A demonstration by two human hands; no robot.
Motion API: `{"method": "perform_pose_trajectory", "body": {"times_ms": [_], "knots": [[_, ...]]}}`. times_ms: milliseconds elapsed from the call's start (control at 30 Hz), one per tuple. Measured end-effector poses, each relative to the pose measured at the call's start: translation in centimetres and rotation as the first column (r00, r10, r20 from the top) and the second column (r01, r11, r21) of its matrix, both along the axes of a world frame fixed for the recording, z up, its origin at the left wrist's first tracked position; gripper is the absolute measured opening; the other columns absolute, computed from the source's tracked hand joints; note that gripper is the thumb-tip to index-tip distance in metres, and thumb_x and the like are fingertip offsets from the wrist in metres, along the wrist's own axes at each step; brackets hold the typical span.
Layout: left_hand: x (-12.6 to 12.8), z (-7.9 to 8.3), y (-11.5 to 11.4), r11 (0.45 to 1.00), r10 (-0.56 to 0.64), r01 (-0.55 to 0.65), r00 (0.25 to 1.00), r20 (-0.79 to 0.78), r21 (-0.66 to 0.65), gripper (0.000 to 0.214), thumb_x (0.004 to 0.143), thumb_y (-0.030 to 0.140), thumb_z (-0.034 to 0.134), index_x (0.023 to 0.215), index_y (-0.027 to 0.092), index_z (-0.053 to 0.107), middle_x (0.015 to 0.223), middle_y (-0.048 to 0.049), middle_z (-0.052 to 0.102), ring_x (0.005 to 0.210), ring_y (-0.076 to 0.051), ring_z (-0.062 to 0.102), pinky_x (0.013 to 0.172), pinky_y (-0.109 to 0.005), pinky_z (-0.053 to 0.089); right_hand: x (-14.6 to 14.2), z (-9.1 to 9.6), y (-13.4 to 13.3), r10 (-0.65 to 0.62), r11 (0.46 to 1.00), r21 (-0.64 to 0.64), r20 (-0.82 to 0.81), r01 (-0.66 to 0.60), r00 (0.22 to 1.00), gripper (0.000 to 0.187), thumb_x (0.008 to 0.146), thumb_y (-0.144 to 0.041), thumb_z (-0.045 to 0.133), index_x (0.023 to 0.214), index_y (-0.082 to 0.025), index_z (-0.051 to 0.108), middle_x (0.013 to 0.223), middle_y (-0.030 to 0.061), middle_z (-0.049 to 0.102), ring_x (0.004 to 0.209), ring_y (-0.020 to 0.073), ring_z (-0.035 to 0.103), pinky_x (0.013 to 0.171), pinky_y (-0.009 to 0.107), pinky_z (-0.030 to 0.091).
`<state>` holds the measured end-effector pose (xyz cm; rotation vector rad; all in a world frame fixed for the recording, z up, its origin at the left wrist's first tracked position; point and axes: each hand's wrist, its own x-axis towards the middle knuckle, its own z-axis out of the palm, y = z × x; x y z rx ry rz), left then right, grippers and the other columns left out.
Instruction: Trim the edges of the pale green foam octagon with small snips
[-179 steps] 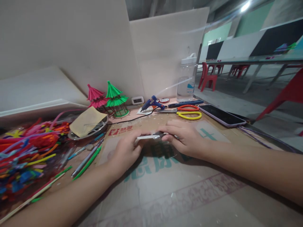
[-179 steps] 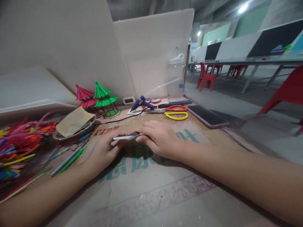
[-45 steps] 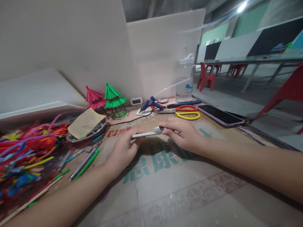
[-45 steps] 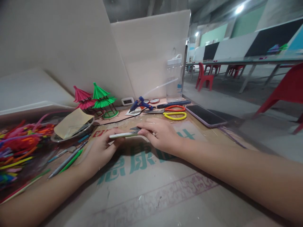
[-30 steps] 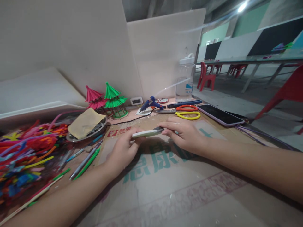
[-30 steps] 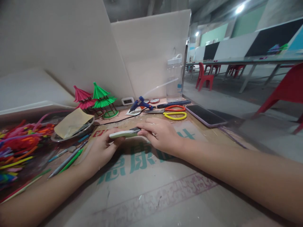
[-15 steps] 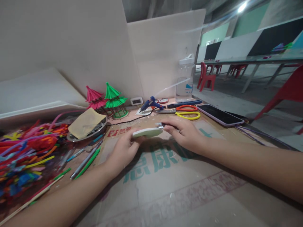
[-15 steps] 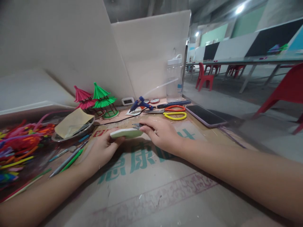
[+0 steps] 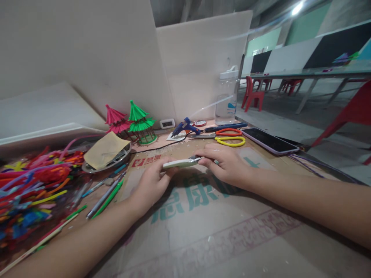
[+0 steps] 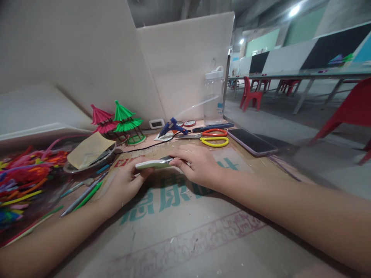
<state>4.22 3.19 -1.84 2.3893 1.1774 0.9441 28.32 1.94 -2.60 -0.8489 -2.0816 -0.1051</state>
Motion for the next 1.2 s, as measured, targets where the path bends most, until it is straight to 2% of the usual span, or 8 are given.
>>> {"method": "perform_pose_trajectory", "body": {"times_ms": [300,567,800,967,1200], "knots": [[0.09,-0.07,-0.02,0.998,-0.036,0.038,0.998,0.043,-0.053,0.015,0.09,0.029,0.052,0.091,0.018,0.062,0.083,-0.0008,0.065,0.076,-0.016,0.061,0.067,-0.024,0.049,-0.01,-0.04,0.14,0.022,1.0,-0.02,-0.012,-0.023,1.0,0.027,0.098,-0.029,0.048,0.101,-0.016,0.071,0.079,0.0059,0.07,0.075,0.018,0.062,0.069,0.03,0.048],[0.14,-0.26,0.37,0.999,-0.018,0.022,0.995,0.099,-0.045,0.015,0.088,0.024,0.052,0.097,0.018,0.062,0.088,-0.001,0.068,0.08,-0.017,0.063,0.071,-0.026,0.051,-0.14,-0.34,0.36,-0.028,0.995,-0.104,-0.148,0.013,0.989,0.026,0.097,-0.029,0.048,0.107,-0.017,0.069,0.096,0.0081,0.073,0.087,0.02,0.066,0.077,0.033,0.051],[0.2,0.0,0.09,0.999,-0.016,0.018,0.998,0.059,-0.031,0.011,0.087,0.023,0.052,0.091,0.018,0.062,0.081,0.0002,0.065,0.074,-0.016,0.06,0.067,-0.025,0.05,-0.04,-0.17,0.1,-0.026,0.998,-0.052,-0.044,0.023,0.999,0.028,0.097,-0.03,0.048,0.105,-0.014,0.069,0.087,0.0085,0.071,0.082,0.0204,0.064,0.075,0.033,0.049],[0.21,0.06,-0.04,0.999,-0.016,0.017,0.999,0.034,-0.035,0.012,0.088,0.026,0.052,0.086,0.018,0.06,0.079,0.0002,0.064,0.07,-0.015,0.058,0.064,-0.024,0.048,0.0,0.12,-0.1,0.005,1.0,-0.009,0.025,-0.005,1.0,0.029,0.099,-0.033,0.046,0.106,-0.017,0.069,0.084,0.0067,0.07,0.078,0.0192,0.062,0.071,0.031,0.047],[0.21,0.05,0.04,0.999,-0.031,0.033,0.998,0.047,-0.043,0.014,0.088,0.027,0.052,0.09,0.018,0.062,0.081,-0.0002,0.064,0.074,-0.016,0.059,0.066,-0.024,0.049,-0.07,0.22,-0.15,0.01,1.0,-0.011,0.013,-0.01,1.0,0.028,0.098,-0.029,0.048,0.104,-0.013,0.07,0.083,0.0087,0.07,0.078,0.0203,0.063,0.071,0.032,0.048]]}}
